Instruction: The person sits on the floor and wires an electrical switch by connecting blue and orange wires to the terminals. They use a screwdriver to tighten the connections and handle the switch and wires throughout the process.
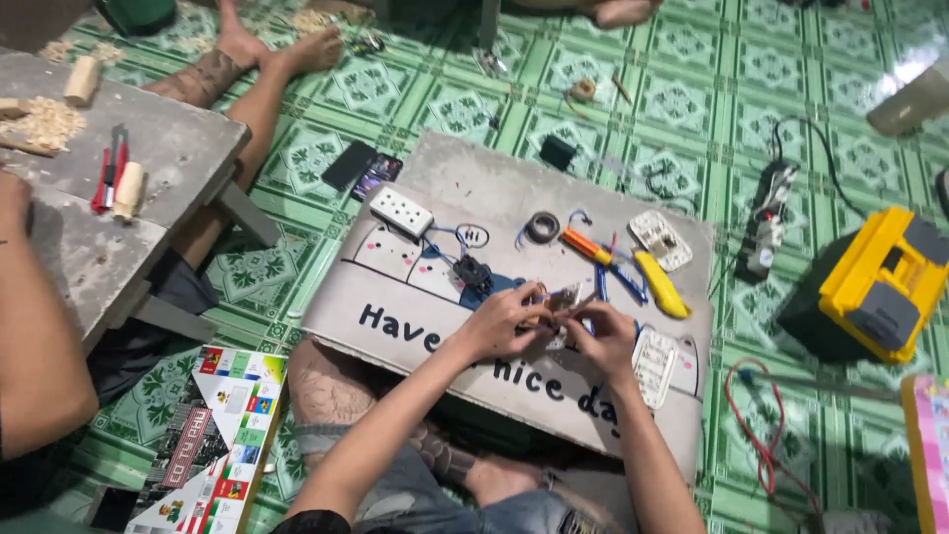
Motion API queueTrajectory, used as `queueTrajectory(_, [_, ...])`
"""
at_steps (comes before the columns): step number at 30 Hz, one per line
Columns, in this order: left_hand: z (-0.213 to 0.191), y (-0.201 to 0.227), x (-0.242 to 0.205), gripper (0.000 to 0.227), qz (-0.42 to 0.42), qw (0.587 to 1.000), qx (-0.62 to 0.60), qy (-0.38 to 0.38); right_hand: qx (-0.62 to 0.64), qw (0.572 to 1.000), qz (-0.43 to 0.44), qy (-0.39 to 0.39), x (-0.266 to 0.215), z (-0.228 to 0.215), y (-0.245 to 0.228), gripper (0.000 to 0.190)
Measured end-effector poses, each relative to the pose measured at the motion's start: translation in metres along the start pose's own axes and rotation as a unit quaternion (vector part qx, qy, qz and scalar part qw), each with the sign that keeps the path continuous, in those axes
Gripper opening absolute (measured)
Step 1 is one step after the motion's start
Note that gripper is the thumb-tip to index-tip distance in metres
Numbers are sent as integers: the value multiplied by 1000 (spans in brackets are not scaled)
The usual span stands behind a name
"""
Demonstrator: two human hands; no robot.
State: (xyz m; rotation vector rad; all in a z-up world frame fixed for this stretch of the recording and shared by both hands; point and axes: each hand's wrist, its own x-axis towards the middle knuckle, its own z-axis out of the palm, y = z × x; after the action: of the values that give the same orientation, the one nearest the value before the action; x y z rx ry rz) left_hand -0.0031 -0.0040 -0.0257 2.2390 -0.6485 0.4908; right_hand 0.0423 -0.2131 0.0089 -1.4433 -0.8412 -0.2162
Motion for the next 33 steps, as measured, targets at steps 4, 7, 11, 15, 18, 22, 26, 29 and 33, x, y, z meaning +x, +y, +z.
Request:
queueTrajectory(4, [-4, 7, -1, 22, 25, 1000, 6, 17, 3, 1000, -14, 21, -3, 3, 0, 23])
queueTrajectory(7, [-7, 12, 4, 20, 25, 999, 18, 17, 13, 999, -26, 22, 4, 6, -13, 27])
queueTrajectory(11, [-5, 9, 5, 17, 34, 999, 36, 17, 32, 999, -25, 18, 0, 2, -13, 26])
queueTrajectory(15, [-3, 9, 3, 16, 26, 999, 26, 22, 53, 998, -32, -10, 0, 0, -16, 19])
queueTrajectory(18, [-5, 8, 3, 15, 22, 999, 22, 11, 53, 998, -25, -29, 7, 3, -23, 18])
queueTrajectory(22, [-4, 8, 3, 19, 27, 999, 26, 11, 56, 998, -21, -34, 8, 3, -27, 14])
queueTrajectory(26, [-4, 5, 5, 13, 21, 1000, 10, 16, 79, 995, -8, -62, 7, -2, -23, 12])
queueTrajectory(29, [-5, 6, 5, 12, 19, 1000, 2, 17, 92, 993, 10, -73, 5, -3, -21, 13])
queueTrajectory(33, [-9, 12, 9, 12, 26, 999, 11, 24, 86, 993, 15, -75, 2, -3, -20, 19])
